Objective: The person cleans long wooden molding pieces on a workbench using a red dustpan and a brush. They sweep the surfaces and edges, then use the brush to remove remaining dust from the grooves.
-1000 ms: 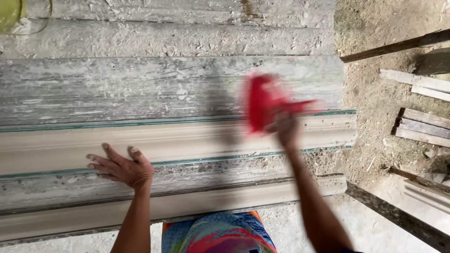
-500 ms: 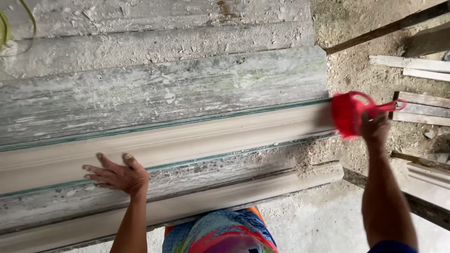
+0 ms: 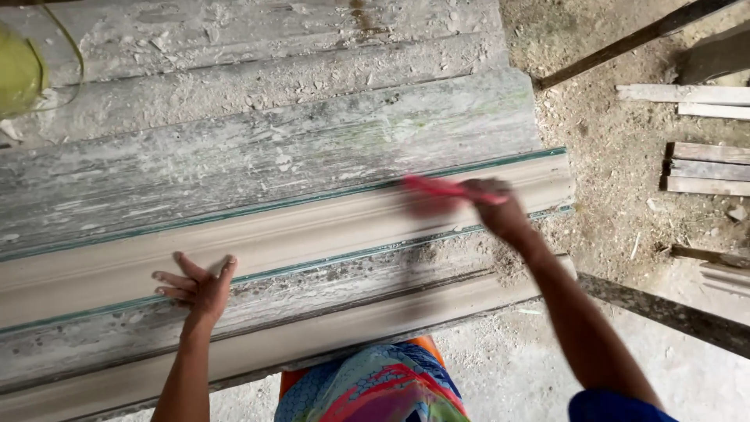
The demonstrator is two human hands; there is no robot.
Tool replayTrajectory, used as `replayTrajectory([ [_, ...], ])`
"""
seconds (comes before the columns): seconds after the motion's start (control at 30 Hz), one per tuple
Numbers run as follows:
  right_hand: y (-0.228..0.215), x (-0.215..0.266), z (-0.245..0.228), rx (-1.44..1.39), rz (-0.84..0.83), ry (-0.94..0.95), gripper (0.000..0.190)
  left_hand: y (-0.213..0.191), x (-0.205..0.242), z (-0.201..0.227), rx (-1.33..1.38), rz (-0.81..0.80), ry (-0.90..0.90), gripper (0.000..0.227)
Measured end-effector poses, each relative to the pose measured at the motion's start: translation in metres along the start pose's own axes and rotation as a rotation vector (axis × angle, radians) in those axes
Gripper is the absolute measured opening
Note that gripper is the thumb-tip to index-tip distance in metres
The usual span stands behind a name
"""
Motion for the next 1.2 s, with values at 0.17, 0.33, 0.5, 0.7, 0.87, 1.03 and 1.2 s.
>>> replayTrajectory([
  [0.17, -0.023, 0.153, 0.190, -0.367, 0.021, 0.788, 0.035, -0.001, -0.004, -0.003, -0.013, -0.023, -0.009, 0.146],
  [0.33, 0.007, 0.203, 0.251, -0.194, 0.241, 1.026, 0.023, 0.014, -0.031, -0.025, -0.054, -0.032, 0.002, 0.142],
  [0.5, 0.161, 0.054, 0.047, -0.617, 0.610, 0.744, 0.019, -0.011, 0.010, 0.004, -0.056, -0.071, -0.036, 0.146],
  [0.7, 0.108, -0.114, -0.231, -1.280, 0.490, 0.487, 0.021, -0.001, 0.003, -0.009, -0.125, -0.103, -0.007, 0.149],
  [0.87, 0.153, 0.100, -0.009, -0.715, 0.392, 0.842, 0.021, -0.007, 0.009, 0.000, -0.019, -0.089, -0.016, 0.141],
  [1.03, 0.043, 0.239, 0.174, -0.020, 0.532, 0.828, 0.018, -0.012, 0.008, 0.013, 0.020, -0.086, 0.068, 0.130],
  [1.2, 0.053, 0.199, 0.134, -0.676, 0.947, 0.968, 0.016, 0.008, -0.030, -0.035, 0.111, -0.165, 0.065, 0.117],
])
Point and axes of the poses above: each hand's wrist, its own x-axis away from the middle knuckle, its own y-axis out of the palm, z = x × y, the point moved 8 cm from there along -x, towards the middle knuckle, and after that the axes turned 3 degrees about -y, right-handed, at the moved point
